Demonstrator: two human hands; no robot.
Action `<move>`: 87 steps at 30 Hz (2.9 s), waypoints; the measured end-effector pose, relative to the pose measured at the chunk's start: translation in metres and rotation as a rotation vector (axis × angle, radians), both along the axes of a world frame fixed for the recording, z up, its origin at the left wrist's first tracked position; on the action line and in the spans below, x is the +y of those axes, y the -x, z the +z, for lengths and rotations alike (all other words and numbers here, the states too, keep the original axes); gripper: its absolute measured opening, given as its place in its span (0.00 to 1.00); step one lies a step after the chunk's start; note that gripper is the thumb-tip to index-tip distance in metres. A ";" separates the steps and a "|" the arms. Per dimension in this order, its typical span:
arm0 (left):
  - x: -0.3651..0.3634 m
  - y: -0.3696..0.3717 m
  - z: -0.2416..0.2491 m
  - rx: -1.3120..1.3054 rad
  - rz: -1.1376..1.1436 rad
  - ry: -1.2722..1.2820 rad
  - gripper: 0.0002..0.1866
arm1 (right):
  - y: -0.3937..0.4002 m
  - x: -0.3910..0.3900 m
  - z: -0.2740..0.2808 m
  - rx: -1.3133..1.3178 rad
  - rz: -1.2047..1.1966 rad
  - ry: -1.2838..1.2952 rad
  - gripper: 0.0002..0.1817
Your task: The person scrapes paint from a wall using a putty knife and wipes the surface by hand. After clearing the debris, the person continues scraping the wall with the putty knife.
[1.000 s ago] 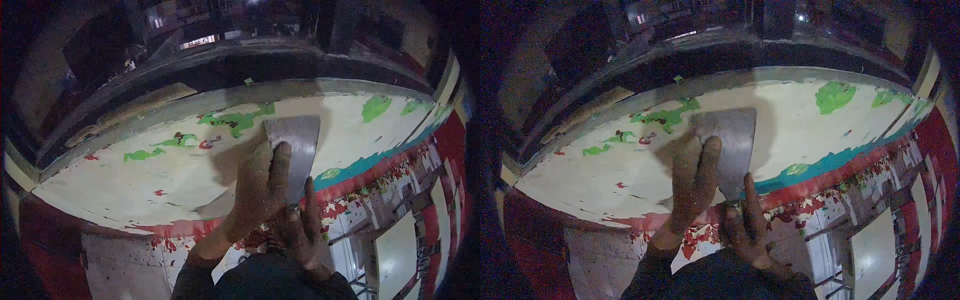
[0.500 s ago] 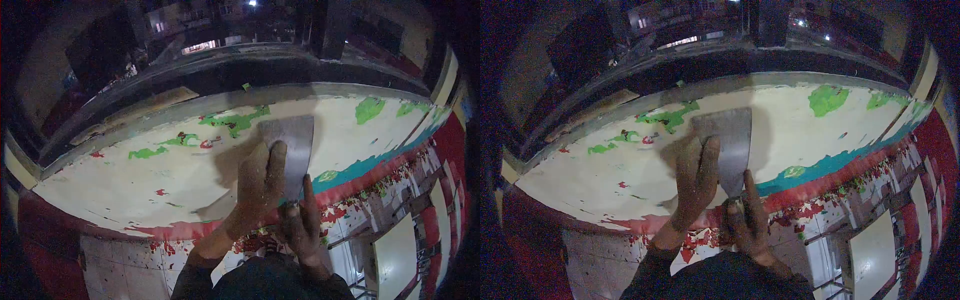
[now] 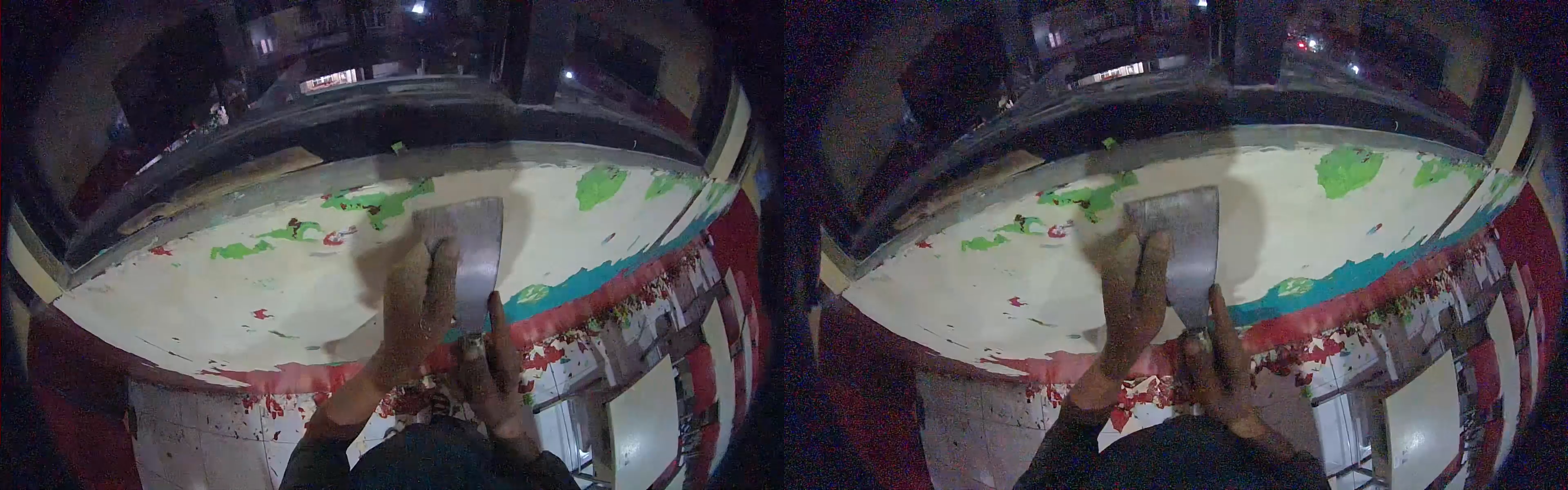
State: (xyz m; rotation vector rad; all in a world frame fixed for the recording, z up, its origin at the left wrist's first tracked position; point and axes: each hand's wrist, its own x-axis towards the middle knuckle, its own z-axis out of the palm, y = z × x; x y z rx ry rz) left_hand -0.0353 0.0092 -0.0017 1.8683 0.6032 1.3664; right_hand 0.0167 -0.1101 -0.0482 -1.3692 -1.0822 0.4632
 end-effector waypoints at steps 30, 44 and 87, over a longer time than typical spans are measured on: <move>-0.002 0.001 -0.012 0.008 0.093 -0.064 0.16 | -0.003 0.006 0.004 0.271 0.139 -0.031 0.32; -0.003 -0.002 -0.013 0.010 0.108 -0.026 0.16 | -0.009 0.009 0.001 0.166 0.143 -0.035 0.32; -0.010 -0.007 -0.007 0.151 0.119 0.020 0.21 | -0.018 0.001 -0.008 0.039 0.178 -0.201 0.30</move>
